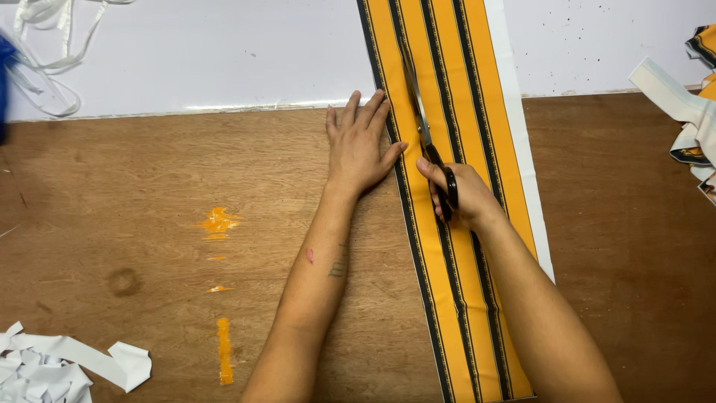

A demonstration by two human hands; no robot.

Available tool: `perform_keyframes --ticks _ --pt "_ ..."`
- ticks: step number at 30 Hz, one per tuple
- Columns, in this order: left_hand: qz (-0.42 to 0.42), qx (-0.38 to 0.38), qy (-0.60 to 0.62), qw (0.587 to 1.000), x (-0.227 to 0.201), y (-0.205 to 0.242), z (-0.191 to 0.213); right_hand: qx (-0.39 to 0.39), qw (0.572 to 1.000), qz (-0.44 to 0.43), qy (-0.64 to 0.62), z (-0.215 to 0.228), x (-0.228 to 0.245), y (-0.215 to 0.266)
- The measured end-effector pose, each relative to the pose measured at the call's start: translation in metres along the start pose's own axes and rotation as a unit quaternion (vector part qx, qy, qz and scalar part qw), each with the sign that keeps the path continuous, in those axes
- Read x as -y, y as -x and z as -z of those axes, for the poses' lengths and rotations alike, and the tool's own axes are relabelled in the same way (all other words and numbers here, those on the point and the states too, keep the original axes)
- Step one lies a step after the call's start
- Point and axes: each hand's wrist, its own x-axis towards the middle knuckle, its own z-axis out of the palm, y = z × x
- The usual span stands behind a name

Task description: The person uses scissors to cut a long piece of yellow and black striped fabric into narrower strips on a wooden table. They repeatedly trim the edges and separate the fabric into individual strips, placing the cut pieces aside.

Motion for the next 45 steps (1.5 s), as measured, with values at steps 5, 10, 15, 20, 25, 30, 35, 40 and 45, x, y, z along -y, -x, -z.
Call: perform_keyframes --ticks 5,10,15,20,25,30,35,40,45 --pt "0.004 0.006 -0.002 1.000 -0.001 0.001 0.001 0.003 1.000 0.000 -0.026 -0.001 0.012 -0.020" --pt "0.003 0.006 0.000 1.000 0.000 0.000 0.000 -0.001 0.998 0.003 -0.058 -0.003 0.017 -0.021" --pt "0.009 0.014 -0.006 1.000 0.000 0.000 -0.001 -0.019 0.999 0.006 -0.027 -0.008 0.023 -0.018" --pt "0.008 0.011 -0.006 1.000 0.000 -0.001 0.000 -0.011 1.000 0.005 -0.016 -0.006 0.025 -0.019" --pt "0.008 0.015 -0.004 1.000 -0.001 0.000 0.002 0.019 0.997 0.006 -0.070 -0.001 0.023 -0.031" --pt "0.013 0.017 -0.001 1.000 -0.004 -0.001 0.008 0.013 0.998 0.017 -0.064 -0.001 0.037 -0.049" --pt "0.013 0.019 0.004 1.000 -0.008 0.000 0.014 -0.002 0.998 0.024 -0.059 -0.002 0.047 -0.056" --pt "0.014 0.023 -0.001 1.000 -0.008 0.000 0.015 -0.012 0.998 0.029 -0.047 -0.005 0.051 -0.057" --pt "0.014 0.024 -0.001 1.000 -0.008 -0.001 0.013 -0.009 0.999 0.034 -0.029 -0.006 0.053 -0.057"
